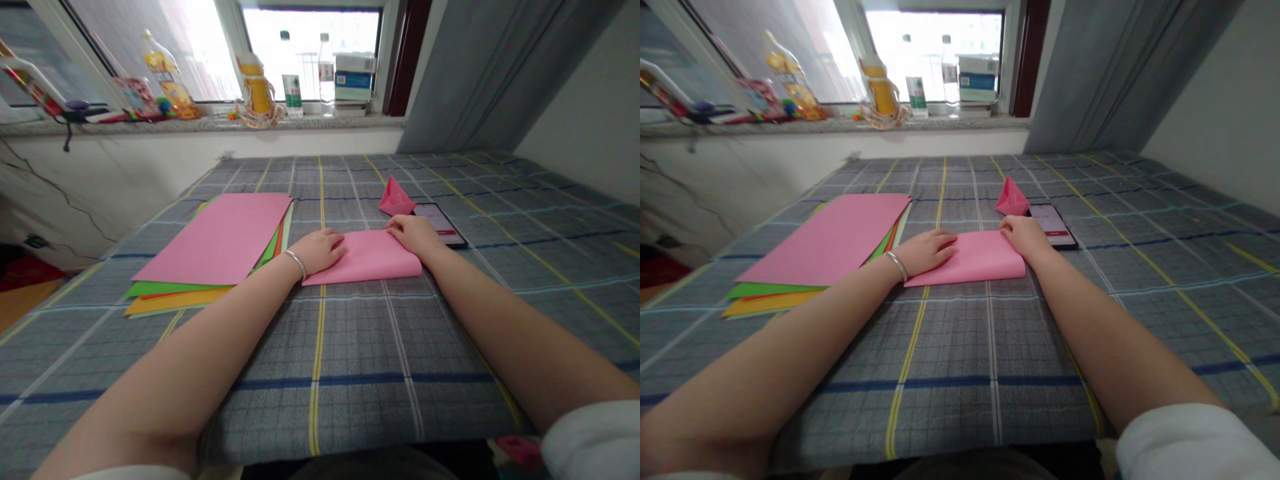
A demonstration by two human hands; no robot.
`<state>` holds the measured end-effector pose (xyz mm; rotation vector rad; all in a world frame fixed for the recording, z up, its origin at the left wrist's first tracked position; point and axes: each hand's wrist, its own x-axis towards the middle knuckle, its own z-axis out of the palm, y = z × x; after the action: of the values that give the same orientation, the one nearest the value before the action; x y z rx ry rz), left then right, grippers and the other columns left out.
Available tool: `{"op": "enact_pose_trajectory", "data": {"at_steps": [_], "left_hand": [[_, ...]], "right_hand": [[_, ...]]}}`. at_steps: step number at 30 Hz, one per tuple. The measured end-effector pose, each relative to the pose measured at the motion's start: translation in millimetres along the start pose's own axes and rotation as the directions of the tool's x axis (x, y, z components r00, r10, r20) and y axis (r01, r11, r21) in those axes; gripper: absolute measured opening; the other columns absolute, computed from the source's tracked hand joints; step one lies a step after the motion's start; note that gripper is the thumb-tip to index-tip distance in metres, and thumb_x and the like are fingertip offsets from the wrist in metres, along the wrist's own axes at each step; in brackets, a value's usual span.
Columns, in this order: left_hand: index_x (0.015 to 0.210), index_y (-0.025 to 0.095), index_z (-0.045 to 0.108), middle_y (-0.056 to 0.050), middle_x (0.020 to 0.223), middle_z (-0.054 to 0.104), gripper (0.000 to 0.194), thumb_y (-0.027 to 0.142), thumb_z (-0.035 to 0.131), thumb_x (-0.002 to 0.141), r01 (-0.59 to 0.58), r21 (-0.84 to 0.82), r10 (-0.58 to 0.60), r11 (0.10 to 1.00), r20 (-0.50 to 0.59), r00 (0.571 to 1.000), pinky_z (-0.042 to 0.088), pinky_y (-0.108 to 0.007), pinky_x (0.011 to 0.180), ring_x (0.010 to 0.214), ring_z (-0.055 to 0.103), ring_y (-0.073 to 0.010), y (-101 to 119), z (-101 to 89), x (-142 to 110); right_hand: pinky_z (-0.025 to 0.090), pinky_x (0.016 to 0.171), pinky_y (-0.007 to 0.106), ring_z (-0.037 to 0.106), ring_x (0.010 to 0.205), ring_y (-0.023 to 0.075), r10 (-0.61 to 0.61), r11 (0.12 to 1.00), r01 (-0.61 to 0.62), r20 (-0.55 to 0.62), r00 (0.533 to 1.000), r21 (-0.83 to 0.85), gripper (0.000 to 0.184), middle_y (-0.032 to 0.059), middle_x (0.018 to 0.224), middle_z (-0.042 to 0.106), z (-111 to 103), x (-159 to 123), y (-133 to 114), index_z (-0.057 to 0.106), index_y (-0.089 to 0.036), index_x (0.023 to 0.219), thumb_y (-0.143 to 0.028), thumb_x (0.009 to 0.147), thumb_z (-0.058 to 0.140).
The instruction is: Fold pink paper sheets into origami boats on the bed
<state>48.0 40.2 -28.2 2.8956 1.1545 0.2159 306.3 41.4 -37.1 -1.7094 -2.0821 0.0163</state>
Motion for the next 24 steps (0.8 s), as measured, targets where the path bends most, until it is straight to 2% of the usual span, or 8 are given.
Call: {"op": "enact_pose_trajectory", "data": {"at_steps": [7, 12, 16, 20, 24], "left_hand": [[0.126, 0.006, 0.051, -0.017, 0.125, 0.055, 0.045, 0.034, 0.031, 0.097, 0.064, 0.057, -0.063, 0.996, -0.016, 0.998, 0.037, -0.039, 0.104, 0.117, 0.05, -0.0244, 16, 7.8, -5], [0.137, 0.003, 0.041, -0.02, 0.13, 0.051, 0.052, 0.035, 0.03, 0.097, 0.074, 0.121, -0.073, 0.99, -0.018, 0.997, 0.033, -0.042, 0.106, 0.12, 0.047, -0.0267, 19, 12.9, -7], [0.146, 0.014, 0.033, -0.016, 0.145, 0.04, 0.052, 0.034, 0.025, 0.098, 0.053, 0.159, -0.054, 0.986, 0.001, 0.999, 0.028, -0.045, 0.109, 0.13, 0.04, -0.0285, 19, 13.0, -8], [0.149, 0.014, 0.026, -0.008, 0.157, 0.023, 0.054, 0.032, 0.023, 0.098, 0.008, 0.109, -0.017, 0.994, 0.082, 0.997, 0.017, -0.04, 0.116, 0.144, 0.019, -0.0246, 17, 11.3, -6], [0.15, 0.018, 0.023, -0.005, 0.157, 0.021, 0.054, 0.035, 0.019, 0.099, 0.007, 0.061, -0.015, 0.998, 0.143, 0.99, 0.015, -0.043, 0.117, 0.144, 0.02, -0.0243, 15, 11.1, -4]], "right_hand": [[0.048, 0.078, 0.032, 0.067, 0.085, 0.0226, 0.01, 1.0, -0.01, -0.007, 1.0, -0.006, 0.018, 0.0072, 0.092, 0.074, 2, 0, 1, 0.071, -0.018, 0.092, -0.022, 0.085, 0.055], [0.048, 0.078, 0.033, 0.067, 0.087, 0.0231, 0.004, 1.0, -0.004, 0.002, 1.0, -0.022, 0.018, 0.0077, 0.093, 0.074, 2, 1, 2, 0.071, -0.018, 0.092, -0.022, 0.085, 0.055], [0.048, 0.078, 0.033, 0.067, 0.085, 0.0229, 0.016, 1.0, -0.016, 0.003, 1.0, -0.012, 0.018, 0.0076, 0.092, 0.074, 1, 1, 1, 0.071, -0.018, 0.092, -0.021, 0.085, 0.055], [0.048, 0.078, 0.032, 0.067, 0.085, 0.0227, 0.017, 1.0, -0.017, 0.002, 1.0, -0.011, 0.017, 0.0077, 0.092, 0.074, 1, 1, 0, 0.071, -0.018, 0.092, -0.021, 0.085, 0.056], [0.048, 0.078, 0.032, 0.067, 0.086, 0.0223, 0.028, 1.0, -0.028, 0.002, 1.0, 0.0, 0.017, 0.0075, 0.093, 0.074, 1, 0, 0, 0.071, -0.018, 0.092, -0.021, 0.085, 0.055]]}}
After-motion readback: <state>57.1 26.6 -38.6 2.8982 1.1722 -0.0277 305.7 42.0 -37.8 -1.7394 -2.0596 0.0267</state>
